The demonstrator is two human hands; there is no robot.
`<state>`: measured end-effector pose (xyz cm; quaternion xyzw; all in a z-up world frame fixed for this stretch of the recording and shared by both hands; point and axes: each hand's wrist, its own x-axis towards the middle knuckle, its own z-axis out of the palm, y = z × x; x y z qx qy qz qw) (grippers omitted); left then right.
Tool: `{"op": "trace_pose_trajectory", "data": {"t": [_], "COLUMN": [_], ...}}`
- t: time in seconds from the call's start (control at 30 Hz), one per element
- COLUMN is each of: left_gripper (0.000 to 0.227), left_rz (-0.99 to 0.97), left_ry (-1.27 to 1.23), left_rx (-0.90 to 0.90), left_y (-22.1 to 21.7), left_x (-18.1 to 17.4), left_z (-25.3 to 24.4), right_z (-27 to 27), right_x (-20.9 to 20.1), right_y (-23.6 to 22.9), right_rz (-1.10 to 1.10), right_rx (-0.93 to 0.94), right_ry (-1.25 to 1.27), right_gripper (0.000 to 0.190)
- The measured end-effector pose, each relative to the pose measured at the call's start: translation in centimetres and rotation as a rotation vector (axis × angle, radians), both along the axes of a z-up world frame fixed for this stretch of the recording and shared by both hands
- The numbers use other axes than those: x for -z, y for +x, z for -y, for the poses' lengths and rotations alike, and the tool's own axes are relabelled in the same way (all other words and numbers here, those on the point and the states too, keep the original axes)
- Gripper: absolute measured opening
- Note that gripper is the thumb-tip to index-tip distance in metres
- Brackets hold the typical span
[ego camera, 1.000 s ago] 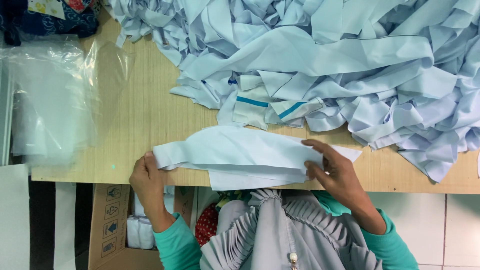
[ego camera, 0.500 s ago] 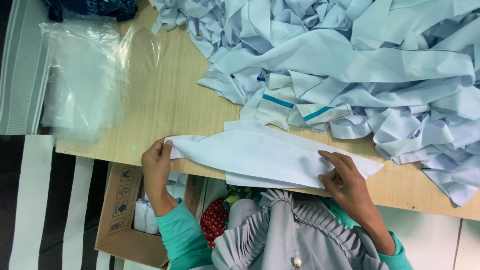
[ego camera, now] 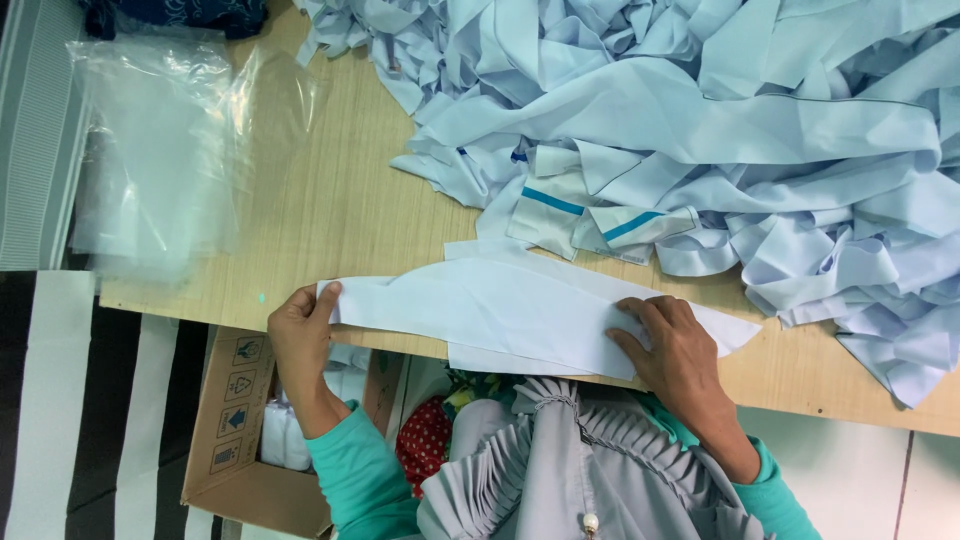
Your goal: The person folds individual strips of white fabric by hand, rolls them into bundles, and places them into plastic bags before storing the bags in a cardboard box.
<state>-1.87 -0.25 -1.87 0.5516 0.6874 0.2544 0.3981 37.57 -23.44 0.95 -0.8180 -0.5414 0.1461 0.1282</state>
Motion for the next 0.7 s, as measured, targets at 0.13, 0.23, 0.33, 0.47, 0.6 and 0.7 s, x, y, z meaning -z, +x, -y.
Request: {"op": "trace_pose_trajectory", "data": {"t": [0.13, 0.23, 0.33, 0.47, 0.6, 0.7], "left_gripper": [0.022, 0.023, 0.021, 0.024, 0.022, 0.022], "left_rz": [0.012, 0.019, 0.004, -0.006, 0.015, 0.046], "left_ry": [0.019, 0.034, 0.045, 0.041, 0.024, -0.004], "left_rx": [0.012, 0.025, 0.030, 0.030, 0.037, 0.032], "left_y": [1.0, 1.1, 1.5, 0.9, 1.8, 3.2], "left_x": [-1.6, -1.6, -2.6, -2.1, -2.7, -3.8], "left_z": [0.3, 0.3, 0.6, 0.8, 1.1, 1.7], "right_z": [-0.3, -0.3, 0.2, 0.5, 1.0, 0.7], "right_x": [0.0, 1.5, 2.3, 0.9, 0.5, 0.4], "right_y": [0.1, 0.4, 0.4, 0.7, 1.5, 2.2], "right_rz": [-0.058, -0.064, -0.056, -0.159, -0.478, -0.697], "right_rx": [-0.030, -0.063, -0.078, -0.042, 0.093, 0.192], "right_ry": [-0.021, 0.006, 0.048, 0.140, 0.181, 0.196], "right_gripper": [0.016, 0.014, 0.015, 0.013, 0.012, 0.014]}}
